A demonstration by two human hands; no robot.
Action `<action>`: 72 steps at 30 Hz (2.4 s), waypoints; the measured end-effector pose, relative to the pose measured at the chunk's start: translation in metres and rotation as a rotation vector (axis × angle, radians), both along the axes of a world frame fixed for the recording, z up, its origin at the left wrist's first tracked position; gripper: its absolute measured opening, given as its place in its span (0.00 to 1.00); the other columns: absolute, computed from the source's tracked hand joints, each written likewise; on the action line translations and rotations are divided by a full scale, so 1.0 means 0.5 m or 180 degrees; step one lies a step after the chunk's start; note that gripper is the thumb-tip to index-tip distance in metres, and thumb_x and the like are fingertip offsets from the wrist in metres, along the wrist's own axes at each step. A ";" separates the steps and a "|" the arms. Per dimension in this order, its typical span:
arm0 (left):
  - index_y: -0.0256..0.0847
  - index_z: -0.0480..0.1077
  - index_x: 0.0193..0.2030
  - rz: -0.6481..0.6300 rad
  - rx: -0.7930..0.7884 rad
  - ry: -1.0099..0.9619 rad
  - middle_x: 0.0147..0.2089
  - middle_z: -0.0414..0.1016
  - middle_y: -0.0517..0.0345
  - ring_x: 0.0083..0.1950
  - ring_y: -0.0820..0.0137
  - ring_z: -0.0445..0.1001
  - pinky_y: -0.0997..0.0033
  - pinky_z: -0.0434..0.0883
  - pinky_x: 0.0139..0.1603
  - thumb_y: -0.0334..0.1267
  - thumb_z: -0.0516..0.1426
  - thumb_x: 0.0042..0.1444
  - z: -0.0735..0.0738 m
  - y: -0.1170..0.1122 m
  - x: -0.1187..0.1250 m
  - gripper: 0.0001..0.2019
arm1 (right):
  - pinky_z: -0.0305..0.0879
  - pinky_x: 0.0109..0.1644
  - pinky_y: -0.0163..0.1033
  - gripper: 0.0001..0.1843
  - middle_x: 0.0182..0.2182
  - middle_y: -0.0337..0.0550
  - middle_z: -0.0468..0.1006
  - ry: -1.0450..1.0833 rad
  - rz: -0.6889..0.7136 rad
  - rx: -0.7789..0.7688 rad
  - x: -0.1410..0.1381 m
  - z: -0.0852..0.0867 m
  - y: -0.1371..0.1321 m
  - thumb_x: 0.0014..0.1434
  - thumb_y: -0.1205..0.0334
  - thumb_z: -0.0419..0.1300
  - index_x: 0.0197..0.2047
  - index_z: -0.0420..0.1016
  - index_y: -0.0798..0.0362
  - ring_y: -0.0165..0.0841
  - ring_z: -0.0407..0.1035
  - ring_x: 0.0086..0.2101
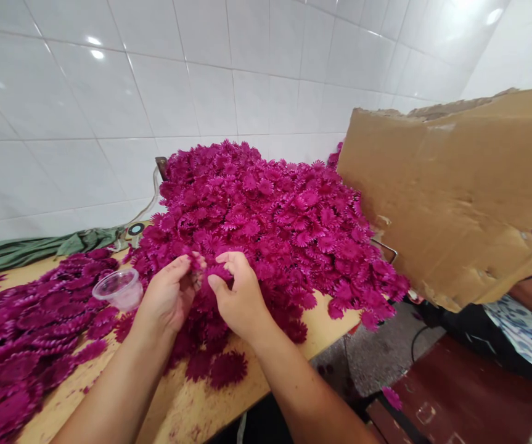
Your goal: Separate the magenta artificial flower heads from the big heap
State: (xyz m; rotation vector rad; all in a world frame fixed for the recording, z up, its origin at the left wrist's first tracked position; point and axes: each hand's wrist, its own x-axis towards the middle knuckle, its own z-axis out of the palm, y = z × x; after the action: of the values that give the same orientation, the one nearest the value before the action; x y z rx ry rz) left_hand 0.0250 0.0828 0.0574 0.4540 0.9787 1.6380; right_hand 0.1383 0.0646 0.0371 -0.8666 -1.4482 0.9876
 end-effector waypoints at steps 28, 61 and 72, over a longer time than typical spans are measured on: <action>0.35 0.73 0.29 -0.0980 0.0239 0.1159 0.20 0.72 0.61 0.21 0.79 0.68 0.81 0.65 0.22 0.35 0.64 0.36 -0.025 -0.015 -0.016 0.11 | 0.63 0.36 0.36 0.03 0.27 0.39 0.73 -0.0515 -0.0098 0.0125 0.025 0.006 0.017 0.50 0.64 0.56 0.29 0.70 0.53 0.30 0.66 0.30; 0.40 0.68 0.20 -0.1187 0.0863 0.2838 0.20 0.68 0.61 0.25 0.71 0.64 0.75 0.62 0.27 0.48 0.59 0.39 -0.010 -0.002 -0.029 0.13 | 0.63 0.35 0.36 0.05 0.20 0.36 0.73 0.0563 0.0114 -0.0618 0.016 0.014 0.064 0.41 0.63 0.61 0.24 0.73 0.55 0.27 0.66 0.25; 0.39 0.72 0.22 -0.0364 0.0624 0.5894 0.30 0.70 0.49 0.38 0.60 0.69 0.59 0.65 0.45 0.51 0.39 0.56 0.002 0.058 -0.062 0.27 | 0.56 0.23 0.31 0.17 0.14 0.30 0.66 0.0730 -0.0402 -0.0938 0.084 0.024 0.064 0.33 0.54 0.66 0.24 0.68 0.55 0.22 0.58 0.18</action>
State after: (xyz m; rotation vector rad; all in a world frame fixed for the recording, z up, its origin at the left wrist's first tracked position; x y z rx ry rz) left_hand -0.0062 0.1119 0.0582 2.2822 1.9326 0.8307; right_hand 0.1805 0.0965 0.0492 -1.0078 -1.0571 1.1806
